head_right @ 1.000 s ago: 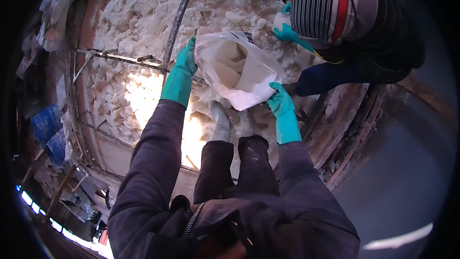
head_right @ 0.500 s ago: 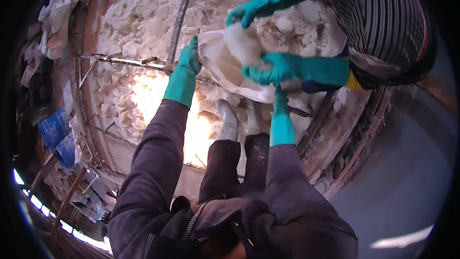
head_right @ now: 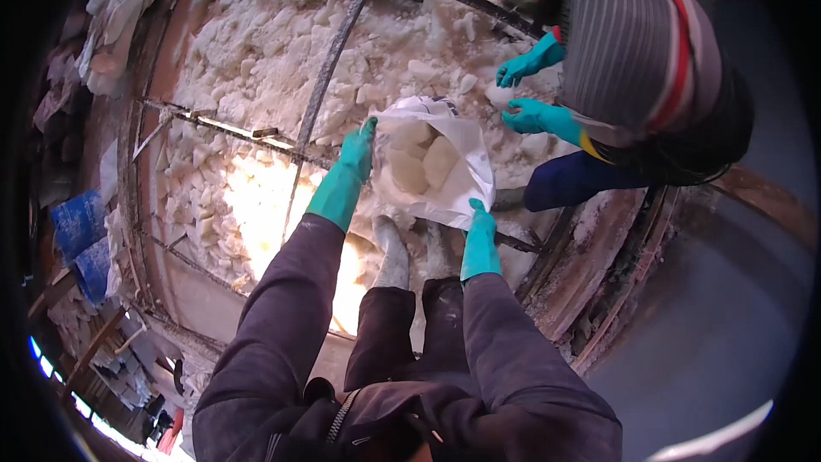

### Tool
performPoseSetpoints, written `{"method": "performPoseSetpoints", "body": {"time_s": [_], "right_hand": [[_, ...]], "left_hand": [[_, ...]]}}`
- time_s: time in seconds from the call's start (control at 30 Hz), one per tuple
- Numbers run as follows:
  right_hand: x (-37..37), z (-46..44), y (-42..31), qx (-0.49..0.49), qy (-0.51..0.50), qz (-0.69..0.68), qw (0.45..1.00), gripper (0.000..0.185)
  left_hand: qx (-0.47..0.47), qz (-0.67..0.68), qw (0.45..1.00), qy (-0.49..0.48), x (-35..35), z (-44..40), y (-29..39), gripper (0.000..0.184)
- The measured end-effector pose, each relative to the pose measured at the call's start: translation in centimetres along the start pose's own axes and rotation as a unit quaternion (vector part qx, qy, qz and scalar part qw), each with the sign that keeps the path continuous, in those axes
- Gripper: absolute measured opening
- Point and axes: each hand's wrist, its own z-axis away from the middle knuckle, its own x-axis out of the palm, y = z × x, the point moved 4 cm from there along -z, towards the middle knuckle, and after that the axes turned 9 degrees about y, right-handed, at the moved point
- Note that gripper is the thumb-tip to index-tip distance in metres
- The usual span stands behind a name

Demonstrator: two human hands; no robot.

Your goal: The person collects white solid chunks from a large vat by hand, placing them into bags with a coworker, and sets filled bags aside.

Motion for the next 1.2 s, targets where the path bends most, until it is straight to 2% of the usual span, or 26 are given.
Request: {"method": "performPoseSetpoints", "body": {"time_s": [0.07,0.1,0.17,0.23,0.43,0.47,0.53,0.67,0.77,0.87,0.97,1.07,1.17,1.2], "right_hand": [[0.8,-3.2,0.6,-0.041,0.004,0.086,0.995,0.044],[0.3,-6.7,1.3,-0.109,0.027,0.175,0.978,0.041],[1.5,-1.7,-1.1,-0.14,0.074,0.286,0.945,0.035],[1.2,-1.5,-1.1,-0.107,0.048,0.254,0.96,0.032],[0.3,-3.0,0.5,-0.025,-0.05,0.196,0.979,0.018],[0.4,-3.9,0.8,-0.02,-0.069,0.193,0.979,0.016],[0.3,-4.5,1.1,-0.012,-0.078,0.19,0.979,0.016],[0.4,-4.6,1.5,-0.016,-0.057,0.185,0.981,0.016],[0.6,-3.6,1.4,-0.018,-0.044,0.189,0.981,0.016],[1.5,0.8,0.1,0.013,-0.017,0.199,0.98,0.019],[0.8,-2.2,0.9,0.007,-0.038,0.185,0.982,0.023],[0.4,-2.2,0.7,0.014,-0.065,0.18,0.981,0.024],[0.6,-1.7,0.7,0.021,-0.096,0.176,0.979,0.026],[1.1,0.3,0.4,0.011,-0.059,0.179,0.982,0.03]], "left_hand": [[-0.032,0.042,0.999,-0.006,0.2,1.3,-0.8,0.034],[-0.059,0.086,0.995,-0.009,0.6,2.7,-0.2,0.03],[-0.087,0.151,0.985,-0.016,1.2,3.6,-0.5,0.026],[-0.085,0.194,0.977,-0.021,1.2,3.3,-1.5,0.024],[-0.055,0.056,0.997,-0.027,-0.5,3.8,-2.8,0.028],[-0.002,0.037,0.999,-0.003,-0.5,3.4,-3.3,0.03],[-0.002,0.023,0.999,0.029,-0.5,4.2,-2.5,0.028],[-0.035,0.072,0.994,0.08,-0.3,3.7,-3.4,0.026],[-0.053,0.138,0.987,0.056,-0.5,1.8,-6.1,0.026],[-0.062,0.126,0.989,0.038,-0.4,0.5,-7.7,0.024],[-0.059,0.111,0.991,0.035,-0.3,0.1,-7.4,0.024],[-0.059,0.075,0.995,0.027,-0.6,2.7,-3.1,0.025],[-0.027,0.107,0.994,0.02,-0.2,1.2,-3.5,0.026],[0.012,0.112,0.993,0.026,-0.1,1.2,-3.2,0.025]]}}
